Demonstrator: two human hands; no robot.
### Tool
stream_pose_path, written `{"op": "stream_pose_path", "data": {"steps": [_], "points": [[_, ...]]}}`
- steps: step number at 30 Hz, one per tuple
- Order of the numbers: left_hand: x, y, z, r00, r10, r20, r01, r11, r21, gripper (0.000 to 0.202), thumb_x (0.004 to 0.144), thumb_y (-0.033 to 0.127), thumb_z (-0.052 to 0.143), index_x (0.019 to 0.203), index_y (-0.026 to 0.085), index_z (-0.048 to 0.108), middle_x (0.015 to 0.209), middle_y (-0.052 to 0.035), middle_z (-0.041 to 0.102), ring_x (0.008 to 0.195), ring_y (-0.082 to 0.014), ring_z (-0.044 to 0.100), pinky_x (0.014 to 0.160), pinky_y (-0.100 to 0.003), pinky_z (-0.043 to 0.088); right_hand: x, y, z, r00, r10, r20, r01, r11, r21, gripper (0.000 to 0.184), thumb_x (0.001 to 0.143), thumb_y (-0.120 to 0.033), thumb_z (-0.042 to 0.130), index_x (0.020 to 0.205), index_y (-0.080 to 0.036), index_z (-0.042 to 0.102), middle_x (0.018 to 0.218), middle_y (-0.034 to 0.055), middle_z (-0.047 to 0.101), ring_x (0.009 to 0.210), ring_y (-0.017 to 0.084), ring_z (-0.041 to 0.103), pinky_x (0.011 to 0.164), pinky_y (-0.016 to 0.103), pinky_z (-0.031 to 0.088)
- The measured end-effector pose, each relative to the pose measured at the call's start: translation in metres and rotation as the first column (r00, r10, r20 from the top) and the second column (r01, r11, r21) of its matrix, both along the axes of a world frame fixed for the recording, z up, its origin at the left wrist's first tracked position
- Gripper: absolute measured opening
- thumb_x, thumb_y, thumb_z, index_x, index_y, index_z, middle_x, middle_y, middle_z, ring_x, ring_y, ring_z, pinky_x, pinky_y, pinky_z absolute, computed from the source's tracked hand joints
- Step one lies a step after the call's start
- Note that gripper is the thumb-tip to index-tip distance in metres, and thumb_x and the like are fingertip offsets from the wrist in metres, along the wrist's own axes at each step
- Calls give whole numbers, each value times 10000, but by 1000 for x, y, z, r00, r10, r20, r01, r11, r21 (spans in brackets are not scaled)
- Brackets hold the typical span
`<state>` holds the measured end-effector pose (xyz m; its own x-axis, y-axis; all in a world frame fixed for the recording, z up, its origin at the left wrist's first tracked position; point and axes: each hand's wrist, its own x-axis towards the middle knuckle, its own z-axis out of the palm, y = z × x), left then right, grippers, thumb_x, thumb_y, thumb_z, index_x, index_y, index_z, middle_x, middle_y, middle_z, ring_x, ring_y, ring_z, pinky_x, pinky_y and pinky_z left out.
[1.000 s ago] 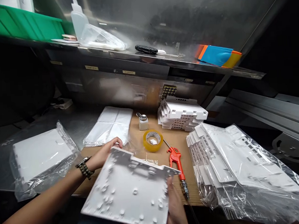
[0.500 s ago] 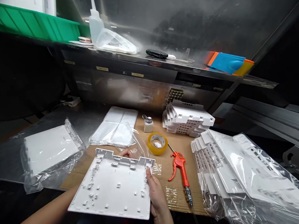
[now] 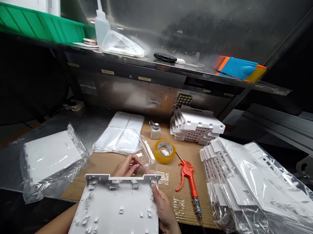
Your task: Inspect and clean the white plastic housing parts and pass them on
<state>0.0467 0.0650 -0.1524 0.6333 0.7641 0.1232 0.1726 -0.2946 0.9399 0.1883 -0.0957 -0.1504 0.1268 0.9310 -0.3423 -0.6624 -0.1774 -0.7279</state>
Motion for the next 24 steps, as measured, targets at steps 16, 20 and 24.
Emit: {"op": "stream_pose_path", "data": {"steps": [16,20,24], "points": [[4,6,-13,986,-122,113,131,988,-77,258,956,361,685,1114,163,638,930,-21,662,784,-165,655,725,-351,594,-2,8,-3,1000,-27,5,27,999,-31,554,807,-580,795,1170,-163,755,1108,143,784,1119,327,720,982,472,555],[1,10,-16,984,-129,121,135,990,-42,254,938,362,712,1068,153,649,971,-33,677,806,-168,667,735,-354,601,2,13,-2,997,-36,63,40,997,-62,587,791,-585,806,1186,-155,747,1106,140,786,1087,315,731,950,438,572],[-6,28,-8,993,-80,81,74,994,77,191,960,329,673,909,145,674,1205,-79,674,982,-204,668,860,-400,591,14,12,-4,995,-67,67,74,992,-98,585,797,-581,802,1196,-159,734,1084,115,795,1088,301,733,947,422,574]]}}
